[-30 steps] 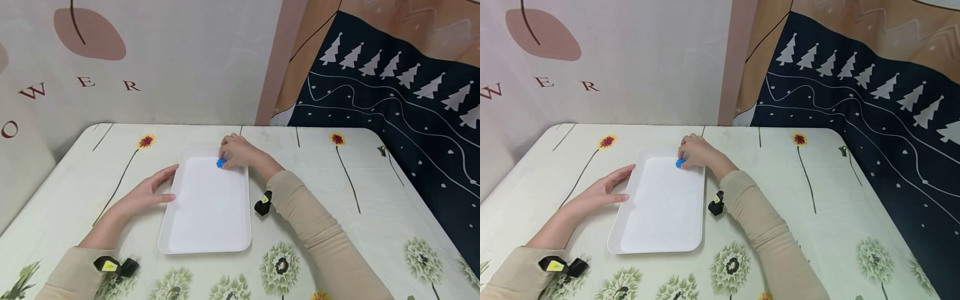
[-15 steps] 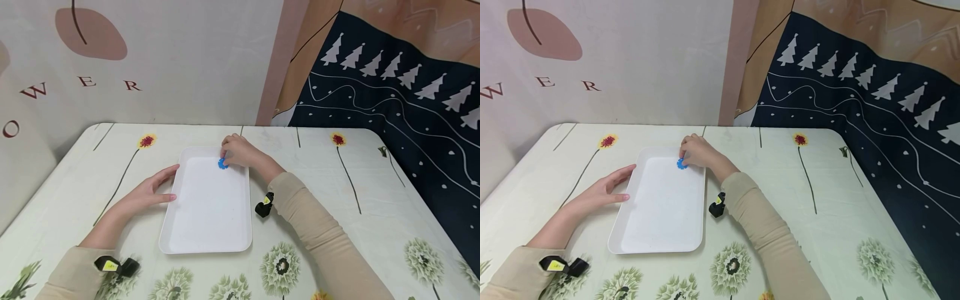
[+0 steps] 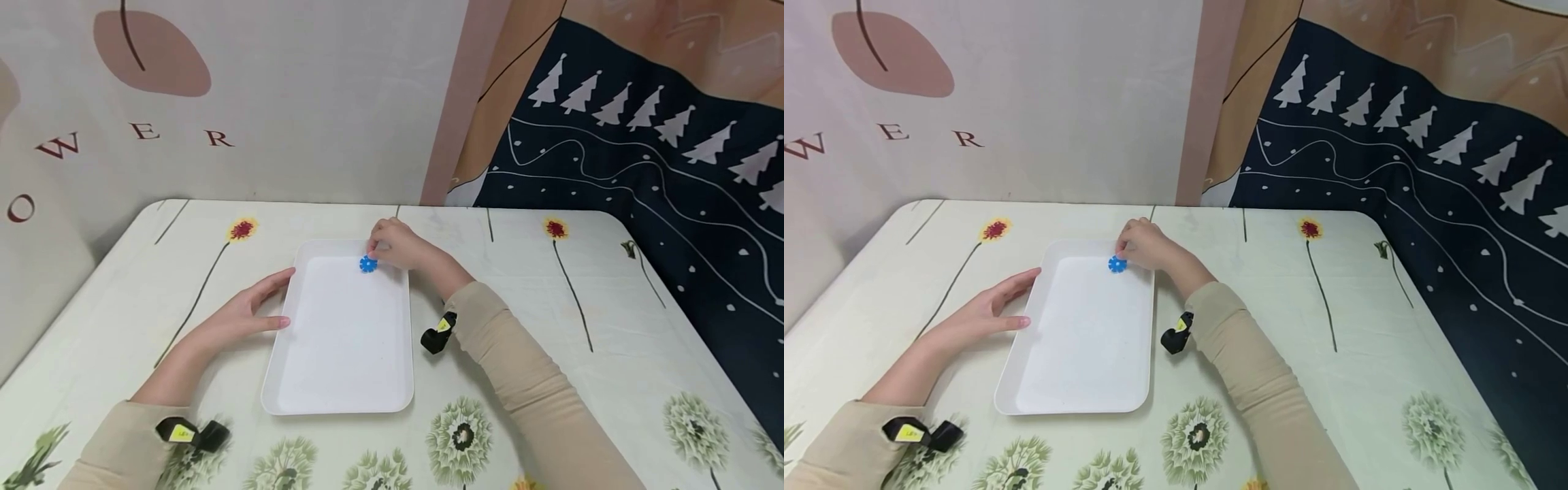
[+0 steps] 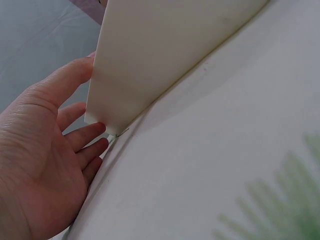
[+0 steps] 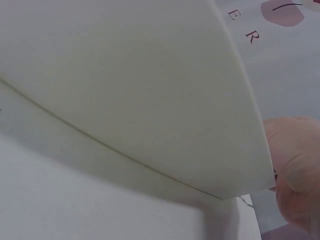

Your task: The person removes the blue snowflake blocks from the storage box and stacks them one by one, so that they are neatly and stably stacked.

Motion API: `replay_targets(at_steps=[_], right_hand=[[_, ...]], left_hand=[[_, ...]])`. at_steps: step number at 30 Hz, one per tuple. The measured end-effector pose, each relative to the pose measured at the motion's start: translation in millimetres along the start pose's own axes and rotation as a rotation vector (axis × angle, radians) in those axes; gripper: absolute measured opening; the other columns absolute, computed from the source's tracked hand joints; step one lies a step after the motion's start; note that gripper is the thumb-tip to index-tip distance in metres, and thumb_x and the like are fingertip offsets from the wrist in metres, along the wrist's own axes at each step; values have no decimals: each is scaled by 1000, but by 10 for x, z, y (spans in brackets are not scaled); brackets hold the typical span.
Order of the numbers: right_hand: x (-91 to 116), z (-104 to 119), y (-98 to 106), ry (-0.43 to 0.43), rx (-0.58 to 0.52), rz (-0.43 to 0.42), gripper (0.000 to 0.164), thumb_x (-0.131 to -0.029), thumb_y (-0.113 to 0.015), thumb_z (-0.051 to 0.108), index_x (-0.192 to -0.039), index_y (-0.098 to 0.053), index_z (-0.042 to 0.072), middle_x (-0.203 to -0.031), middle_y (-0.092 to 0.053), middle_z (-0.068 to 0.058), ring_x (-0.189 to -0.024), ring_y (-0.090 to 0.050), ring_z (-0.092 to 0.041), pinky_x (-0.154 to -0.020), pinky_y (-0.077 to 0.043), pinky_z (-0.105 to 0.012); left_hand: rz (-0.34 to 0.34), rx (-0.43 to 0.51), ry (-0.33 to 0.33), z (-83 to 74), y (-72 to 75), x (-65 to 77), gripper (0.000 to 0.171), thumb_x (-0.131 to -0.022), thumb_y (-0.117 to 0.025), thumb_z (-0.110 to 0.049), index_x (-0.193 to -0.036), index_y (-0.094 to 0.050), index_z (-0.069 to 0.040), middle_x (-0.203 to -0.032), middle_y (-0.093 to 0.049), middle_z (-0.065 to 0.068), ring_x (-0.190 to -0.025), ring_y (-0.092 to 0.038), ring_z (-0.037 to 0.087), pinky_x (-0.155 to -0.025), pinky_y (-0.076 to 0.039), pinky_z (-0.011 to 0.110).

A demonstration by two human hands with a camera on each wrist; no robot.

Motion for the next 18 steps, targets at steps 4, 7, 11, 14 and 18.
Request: replay_targets(at_steps=[4, 7, 11, 14, 18], right_hand=[[19, -21, 11, -20, -65, -31, 9, -94, -64, 16, -91, -70, 10, -112, -57, -5, -112, -44, -20, -99, -34, -34], [33, -35, 26, -40, -115, -61, 10, -95, -62, 15, -94, -69, 8, -113, -58, -5, -113, -44, -20, -98, -36, -33], [53, -41, 73, -78, -158, -100, 12, -96, -60, 17, -97, -67, 8, -113, -57, -5, -106, -45, -20, -89, -41, -32], [73, -36, 115, -111, -188, -137, 12, -96, -59, 18, -97, -66, 9, -106, -58, -4, -100, -45, -19, -84, -42, -30], [129, -17, 173, -172, -260, -189, 11, -97, -59, 17, -98, -65, 8, -97, -57, -4, -94, -46, -20, -78, -43, -28]], left_hand=[[0, -7, -2, -6, -1, -3, 84, -84, -75, -13, -151, -26, -6, -154, -25, 14, -141, -19, 36, -97, -24, 6], [1, -5, -1, -12, -6, -2, 84, -84, -75, -13, -151, -26, -5, -154, -24, 15, -141, -18, 37, -97, -24, 6], [-2, -4, 2, -14, -7, 2, 84, -84, -75, -12, -151, -26, -5, -154, -24, 15, -141, -18, 36, -97, -24, 6], [-5, -7, 4, -18, -4, 7, 84, -84, -75, -12, -151, -25, -5, -154, -24, 15, -141, -18, 36, -97, -24, 5], [-4, -5, 6, -22, -1, 13, 84, -84, -75, -13, -151, -25, -6, -155, -24, 14, -141, -18, 36, -97, -24, 5]])
Point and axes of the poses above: each hand's wrist, its own x-axis away from the middle knuckle, its own y-axis out of the back of the hand, z = x × y, the point moved 1 cm from there along -x, towards the middle knuckle
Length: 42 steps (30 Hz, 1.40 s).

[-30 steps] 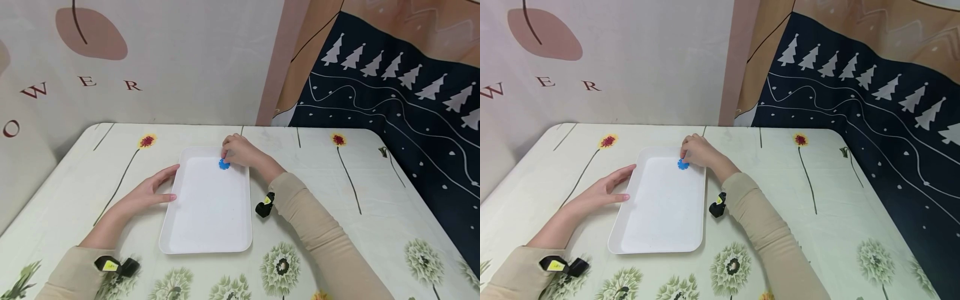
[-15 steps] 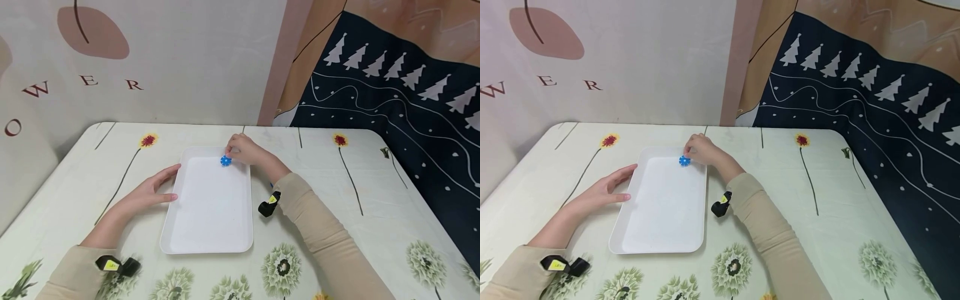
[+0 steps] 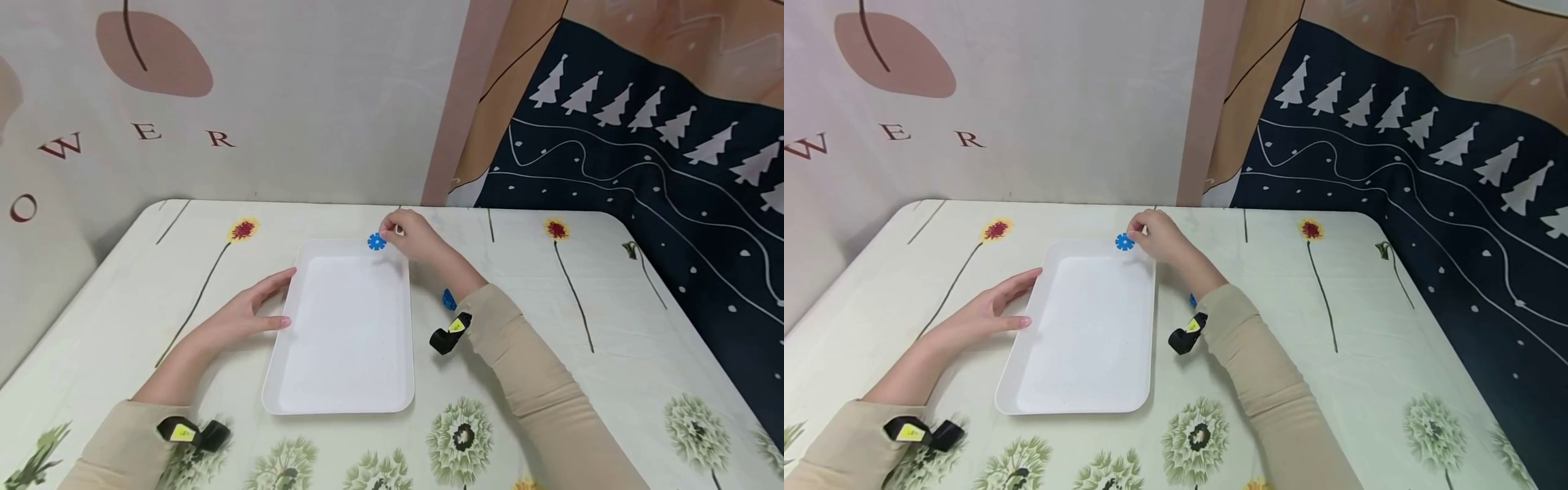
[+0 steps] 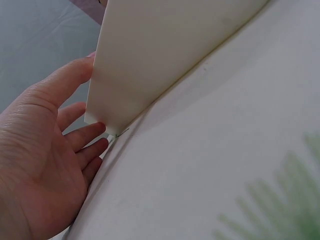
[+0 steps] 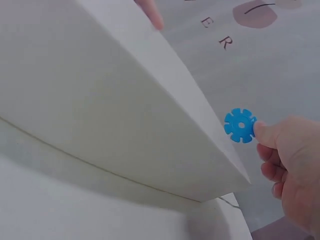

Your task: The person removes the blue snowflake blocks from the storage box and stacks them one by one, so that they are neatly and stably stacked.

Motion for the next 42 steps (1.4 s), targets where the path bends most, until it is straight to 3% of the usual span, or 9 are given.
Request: replay_targets(at_steps=[6, 16, 29, 42], right_hand=[[90, 30, 107, -71, -95, -57, 12, -97, -58, 20, -102, -62, 10, -93, -56, -6, -87, -48, -20, -67, -44, -27], [262, 68, 280, -83, -178, -135, 11, -98, -57, 18, -98, -62, 8, -89, -55, -8, -85, -48, -22, -63, -41, -28], [592, 114, 505, -102, -216, -190, 12, -98, -56, 16, -98, -62, 6, -91, -59, -8, -85, -48, -24, -69, -40, -32], [951, -28, 549, -158, -229, -200, 11, -98, -57, 12, -97, -64, 3, -91, -61, -11, -82, -48, -25, -68, -41, -32]], left_hand=[[2, 8, -5, 3, 2, -5, 83, -84, -75, -13, -151, -26, -6, -154, -24, 14, -141, -18, 36, -98, -24, 6], [0, -1, -8, 0, 1, -4, 83, -84, -75, -14, -151, -26, -5, -154, -25, 15, -140, -19, 36, -97, -24, 6], [1, 9, -5, -3, -2, -3, 83, -84, -75, -14, -151, -27, -6, -154, -25, 14, -141, -19, 36, -97, -25, 6], [1, 0, -6, 0, -1, -8, 83, -84, -75, -13, -151, -26, -6, -154, -25, 15, -140, -19, 37, -97, -25, 6]])
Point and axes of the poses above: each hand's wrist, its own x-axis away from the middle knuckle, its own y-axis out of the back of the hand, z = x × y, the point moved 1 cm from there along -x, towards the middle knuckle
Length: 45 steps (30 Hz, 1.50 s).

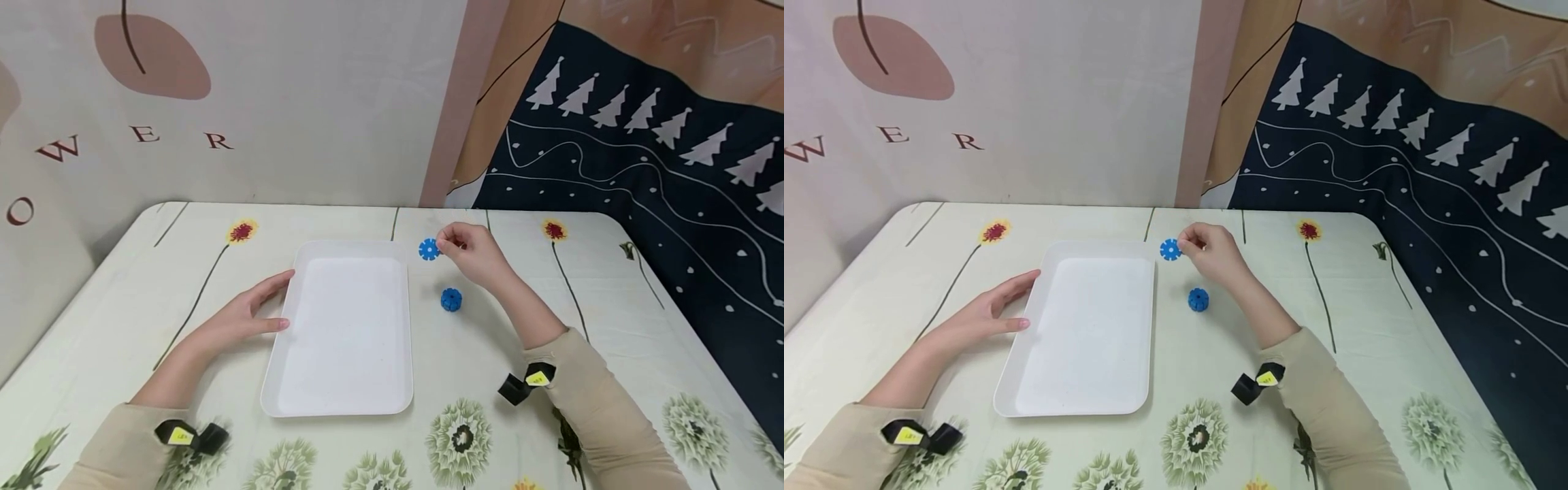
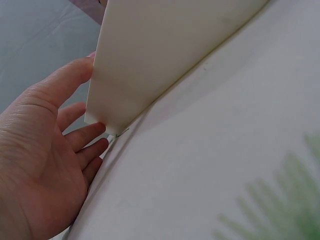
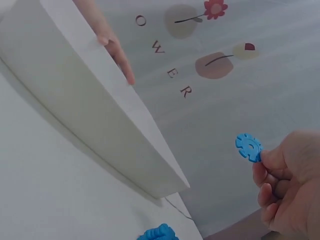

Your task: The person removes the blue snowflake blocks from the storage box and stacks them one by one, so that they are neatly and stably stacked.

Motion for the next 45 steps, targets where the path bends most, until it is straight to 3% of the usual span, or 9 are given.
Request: replay_targets(at_steps=[24, 37, 45], right_hand=[[330, -356, 66, -157, 24, 21, 15, -99, -54, 10, -102, -64, -1, -96, -65, -12, -93, -57, -26, -83, -46, -36], [380, -506, 64, -179, 32, 59, 16, -97, -56, 9, -100, -65, -4, -91, -66, -12, -88, -56, -24, -78, -44, -34], [388, -552, 60, -198, 37, 80, 17, -96, -57, 10, -99, -66, -4, -90, -66, -12, -82, -54, -22, -69, -44, -31]], left_hand=[[-4, -6, 2, 17, -9, 20, 84, -84, -75, -14, -151, -26, -5, -154, -25, 15, -140, -19, 38, -97, -24, 5], [-1, -1, 3, 8, -12, 13, 83, -84, -75, -14, -151, -26, -7, -154, -25, 13, -141, -19, 36, -97, -25, 6], [-3, 2, 2, -3, -8, 13, 83, -84, -75, -14, -151, -26, -7, -154, -25, 13, -141, -19, 35, -97, -25, 6]])
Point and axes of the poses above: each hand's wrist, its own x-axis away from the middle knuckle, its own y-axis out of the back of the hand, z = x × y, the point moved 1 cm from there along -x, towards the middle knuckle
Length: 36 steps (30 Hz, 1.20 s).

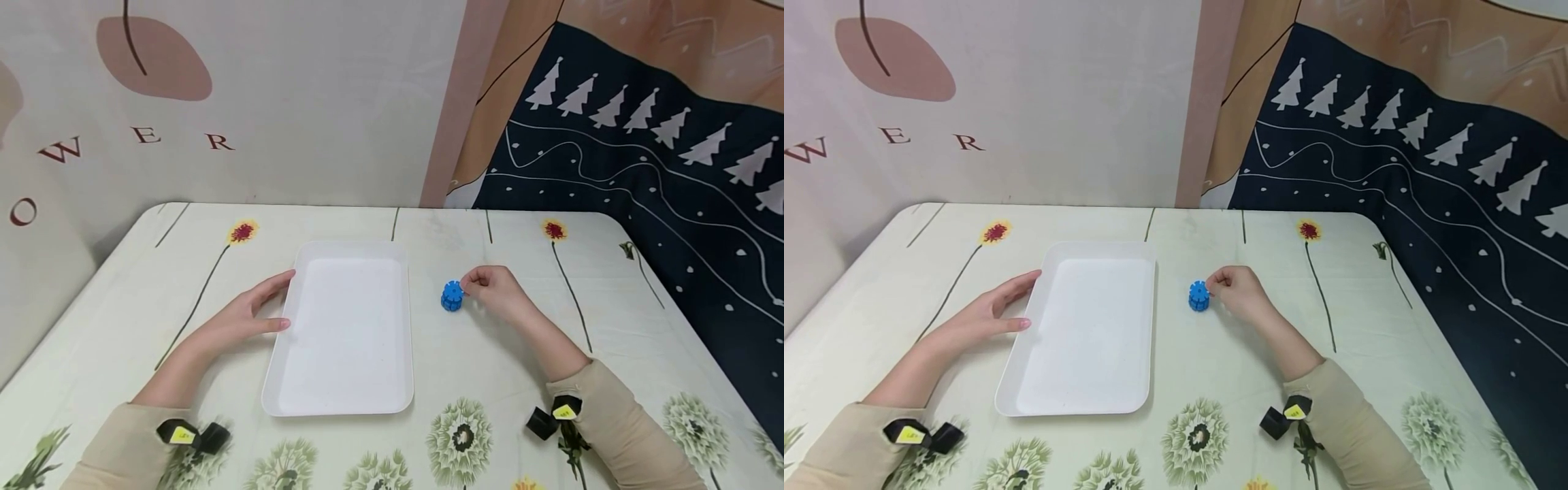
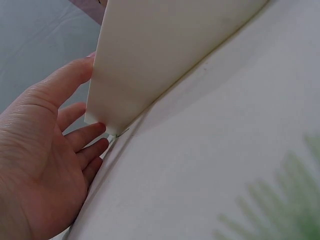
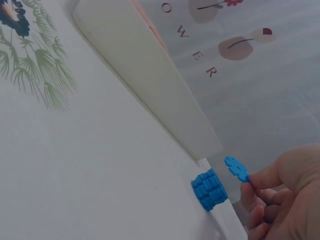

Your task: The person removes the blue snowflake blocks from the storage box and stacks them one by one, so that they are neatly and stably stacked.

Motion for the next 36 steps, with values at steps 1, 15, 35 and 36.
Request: replay_targets(at_steps=[1, 15, 35, 36], right_hand=[[-4, -5, -3, -2, 0, 1, 17, -96, -57, 10, -99, -66, -4, -90, -66, -11, -81, -54, -21, -67, -44, -31], [2, -19, -41, -34, 9, -26, 15, -95, -58, 8, -98, -67, -4, -87, -66, -11, -73, -51, -20, -60, -44, -30], [0, -43, -88, -23, 31, -62, 16, -95, -59, 10, -96, -68, -3, -85, -64, -9, -71, -49, -18, -59, -41, -30], [0, -42, -90, -23, 32, -62, 16, -95, -59, 10, -96, -68, -3, -85, -64, -9, -71, -49, -18, -59, -41, -30]], left_hand=[[0, -1, 0, 0, 1, 0, 83, -84, -75, -15, -151, -26, -8, -154, -25, 13, -141, -19, 35, -97, -25, 6], [-3, -46, 29, -6, 0, -4, 84, -84, -75, -17, -151, -26, -8, -154, -26, 12, -141, -20, 33, -109, -22, 49], [-3, -49, 28, 6, 4, -4, 84, -84, -75, -18, -151, -26, -9, -155, -25, 11, -141, -20, 33, -108, -24, 28], [-4, -49, 28, 5, 4, -4, 84, -84, -75, -18, -151, -26, -9, -155, -25, 11, -141, -20, 33, -108, -24, 30]])
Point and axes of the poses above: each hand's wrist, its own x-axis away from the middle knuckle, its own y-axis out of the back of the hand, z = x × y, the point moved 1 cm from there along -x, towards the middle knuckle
